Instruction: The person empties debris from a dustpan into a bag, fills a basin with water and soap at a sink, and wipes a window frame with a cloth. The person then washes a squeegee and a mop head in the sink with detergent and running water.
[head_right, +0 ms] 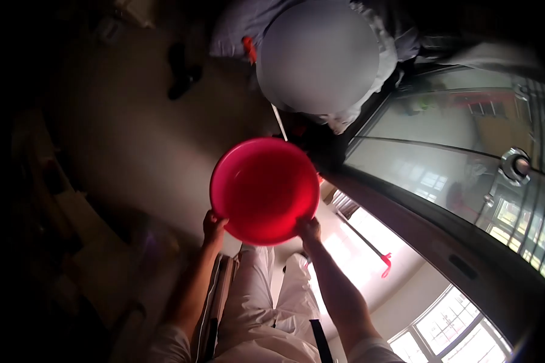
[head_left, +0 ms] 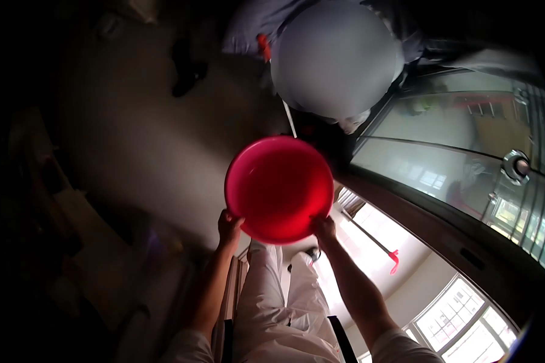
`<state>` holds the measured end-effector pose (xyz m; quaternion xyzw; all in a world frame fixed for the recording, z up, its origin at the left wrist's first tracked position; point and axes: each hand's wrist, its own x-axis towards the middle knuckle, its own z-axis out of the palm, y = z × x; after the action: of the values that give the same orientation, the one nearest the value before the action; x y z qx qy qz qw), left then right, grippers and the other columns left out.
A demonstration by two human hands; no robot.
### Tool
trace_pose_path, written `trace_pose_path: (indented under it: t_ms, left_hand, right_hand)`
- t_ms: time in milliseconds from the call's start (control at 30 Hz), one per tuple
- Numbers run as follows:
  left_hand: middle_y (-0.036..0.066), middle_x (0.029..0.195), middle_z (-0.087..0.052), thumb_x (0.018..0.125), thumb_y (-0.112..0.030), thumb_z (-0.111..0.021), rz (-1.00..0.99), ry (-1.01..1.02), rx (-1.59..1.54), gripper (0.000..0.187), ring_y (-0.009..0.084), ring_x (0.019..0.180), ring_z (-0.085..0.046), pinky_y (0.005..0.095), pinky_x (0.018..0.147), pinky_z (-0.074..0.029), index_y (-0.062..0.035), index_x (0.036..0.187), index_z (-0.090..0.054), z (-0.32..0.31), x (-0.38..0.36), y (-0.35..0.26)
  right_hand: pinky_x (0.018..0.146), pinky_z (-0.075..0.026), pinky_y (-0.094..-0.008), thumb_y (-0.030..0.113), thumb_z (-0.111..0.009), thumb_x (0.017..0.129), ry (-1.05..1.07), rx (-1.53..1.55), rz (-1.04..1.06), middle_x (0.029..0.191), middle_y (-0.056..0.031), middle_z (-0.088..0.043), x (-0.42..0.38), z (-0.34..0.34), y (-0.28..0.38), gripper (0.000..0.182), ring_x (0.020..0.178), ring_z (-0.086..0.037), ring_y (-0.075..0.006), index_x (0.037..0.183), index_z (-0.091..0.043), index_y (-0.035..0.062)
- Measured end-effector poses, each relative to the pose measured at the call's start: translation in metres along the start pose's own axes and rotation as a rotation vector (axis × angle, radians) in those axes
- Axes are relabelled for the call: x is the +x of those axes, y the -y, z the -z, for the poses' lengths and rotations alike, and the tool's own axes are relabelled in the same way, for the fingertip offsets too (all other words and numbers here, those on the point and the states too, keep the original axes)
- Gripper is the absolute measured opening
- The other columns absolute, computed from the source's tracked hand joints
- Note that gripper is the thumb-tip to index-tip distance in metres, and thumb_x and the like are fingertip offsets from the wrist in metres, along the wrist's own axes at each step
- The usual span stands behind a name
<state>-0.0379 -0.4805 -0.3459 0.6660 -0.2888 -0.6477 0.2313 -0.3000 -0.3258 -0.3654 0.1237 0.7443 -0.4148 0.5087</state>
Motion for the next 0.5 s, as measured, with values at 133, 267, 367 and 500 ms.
trace_pose_path:
  t_ms: [133, 267, 367, 500]
  left_hand:
    - [0.003, 0.099, -0.059, 0.073, -0.002, -0.07, -0.219, 0.097, -0.054, 0.035, 0.0145, 0.094, -0.057, 0.0303, 0.083, -0.046, -0.0054, 0.102, -0.051, -0.003, -0.103, -0.064]
    - [0.003, 0.095, -0.061, 0.078, -0.006, -0.066, -0.131, 0.296, 0.019, 0.042, 0.0138, 0.079, -0.058, 0.0309, 0.064, -0.049, -0.0068, 0.118, -0.053, -0.009, -0.19, -0.109]
    - [0.006, 0.1, -0.064, 0.083, -0.013, -0.062, 0.058, 0.623, 0.141, 0.05, 0.0183, 0.077, -0.064, 0.0312, 0.059, -0.053, -0.0075, 0.131, -0.048, -0.051, -0.27, -0.122]
    - [0.011, 0.108, -0.065, 0.085, -0.005, -0.059, 0.057, 0.986, 0.481, 0.047, 0.0241, 0.088, -0.066, 0.0363, 0.066, -0.056, -0.0011, 0.13, -0.048, -0.114, -0.348, -0.038]
  right_hand:
    - [0.062, -0.049, -0.026, 0.018, -0.069, 0.089, 0.195, 0.282, 0.181, 0.092, -0.0028, -0.065, -0.107, 0.041, 0.037, 0.032, 0.075, -0.061, -0.012, 0.115, -0.058, 0.0034]
    - [0.086, -0.052, -0.0323, 0.027, -0.069, 0.09, 0.117, 0.373, 0.549, 0.108, -0.008, -0.065, -0.218, 0.13, 0.038, 0.044, 0.099, -0.062, -0.0166, 0.121, -0.055, -0.0021]
    - [0.082, -0.052, -0.0363, 0.011, -0.061, 0.084, -0.097, 0.192, 0.655, 0.101, -0.0151, -0.067, -0.318, 0.235, 0.031, 0.036, 0.093, -0.065, -0.0229, 0.118, -0.056, 0.0002]
    - [0.073, -0.052, -0.0384, 0.01, -0.062, 0.08, -0.389, 0.13, 0.63, 0.084, -0.0154, -0.067, -0.405, 0.391, -0.058, 0.028, 0.078, -0.066, -0.0241, 0.107, -0.061, 0.0012]
